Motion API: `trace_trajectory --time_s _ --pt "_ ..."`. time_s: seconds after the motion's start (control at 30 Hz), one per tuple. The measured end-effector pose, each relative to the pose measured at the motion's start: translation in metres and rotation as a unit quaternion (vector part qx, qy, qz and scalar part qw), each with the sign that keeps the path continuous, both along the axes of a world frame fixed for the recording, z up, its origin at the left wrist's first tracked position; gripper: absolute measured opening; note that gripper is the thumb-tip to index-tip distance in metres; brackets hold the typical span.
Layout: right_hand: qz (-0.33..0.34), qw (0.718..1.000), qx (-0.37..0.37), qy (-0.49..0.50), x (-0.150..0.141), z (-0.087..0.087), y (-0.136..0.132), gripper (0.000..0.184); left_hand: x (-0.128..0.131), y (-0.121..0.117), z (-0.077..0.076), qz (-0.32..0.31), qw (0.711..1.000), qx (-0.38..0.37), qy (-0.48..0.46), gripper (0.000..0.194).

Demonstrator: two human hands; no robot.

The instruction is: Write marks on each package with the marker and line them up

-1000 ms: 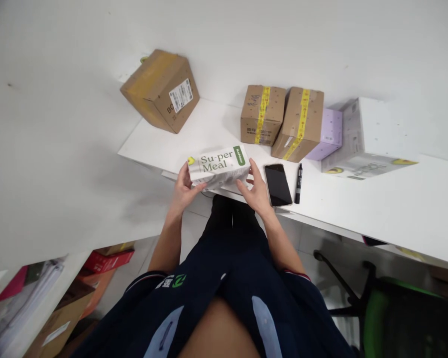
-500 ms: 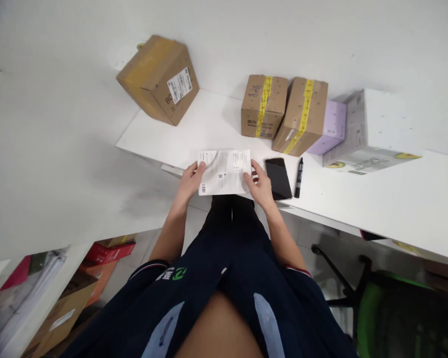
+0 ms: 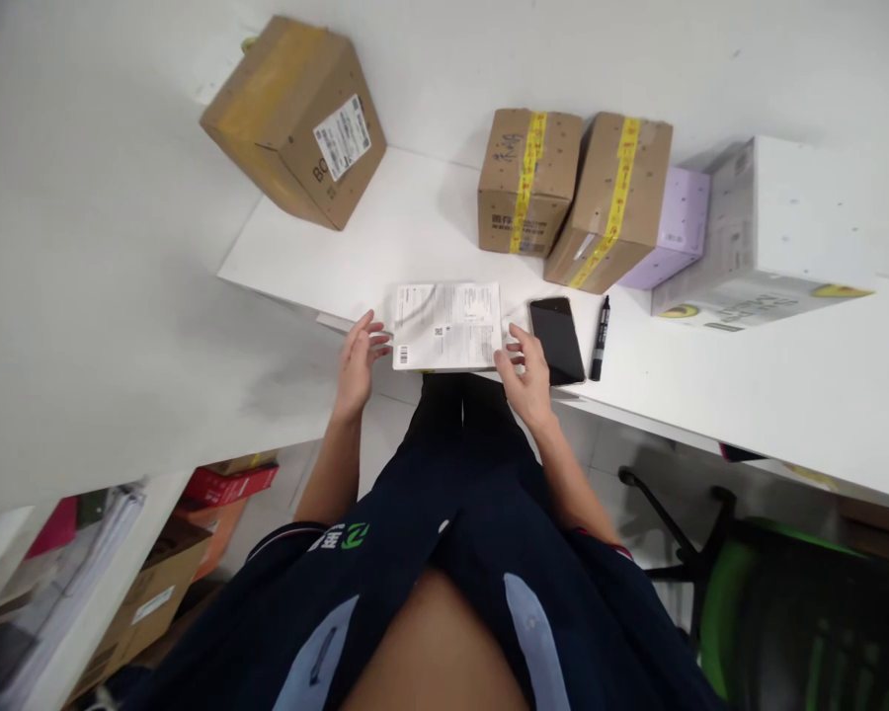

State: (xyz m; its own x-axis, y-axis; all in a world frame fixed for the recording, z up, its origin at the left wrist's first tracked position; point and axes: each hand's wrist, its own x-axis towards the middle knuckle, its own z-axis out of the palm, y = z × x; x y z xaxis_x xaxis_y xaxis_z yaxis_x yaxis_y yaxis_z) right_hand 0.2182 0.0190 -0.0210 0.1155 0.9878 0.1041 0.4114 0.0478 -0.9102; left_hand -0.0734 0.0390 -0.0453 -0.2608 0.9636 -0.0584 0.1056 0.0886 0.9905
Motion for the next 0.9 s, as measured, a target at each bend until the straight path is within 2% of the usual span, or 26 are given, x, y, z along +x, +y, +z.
trace_trajectory --time_s 0.17,0.3,0.47,0.7,0.9 --pt "0.114 0.987 -0.031 -0.112 0.008 -0.004 -0.018 0.079 -0.007 -0.017 -0.016 -0.094 0.993 -0.061 -0.047 0.067" --pt "0.132 0.979 -0.041 -0.148 0.001 -0.005 -0.022 0.083 0.008 -0.021 -0.017 -0.116 0.985 -0.077 -0.102 0.068" --pt "0.101 0.984 0.023 -0.144 -0.002 0.003 -0.026 0.079 0.009 -0.027 0.008 -0.133 0.982 -0.061 -0.123 0.07" --pt "0.063 0.981 0.072 -0.17 -0.005 0.024 -0.012 0.091 0.007 -0.021 0.044 -0.119 0.993 -0.009 -0.01 0.072" --pt "0.058 0.979 0.085 -0.176 -0.005 0.029 0.007 0.091 0.02 -0.007 0.058 -0.093 0.992 0.034 0.081 0.07"
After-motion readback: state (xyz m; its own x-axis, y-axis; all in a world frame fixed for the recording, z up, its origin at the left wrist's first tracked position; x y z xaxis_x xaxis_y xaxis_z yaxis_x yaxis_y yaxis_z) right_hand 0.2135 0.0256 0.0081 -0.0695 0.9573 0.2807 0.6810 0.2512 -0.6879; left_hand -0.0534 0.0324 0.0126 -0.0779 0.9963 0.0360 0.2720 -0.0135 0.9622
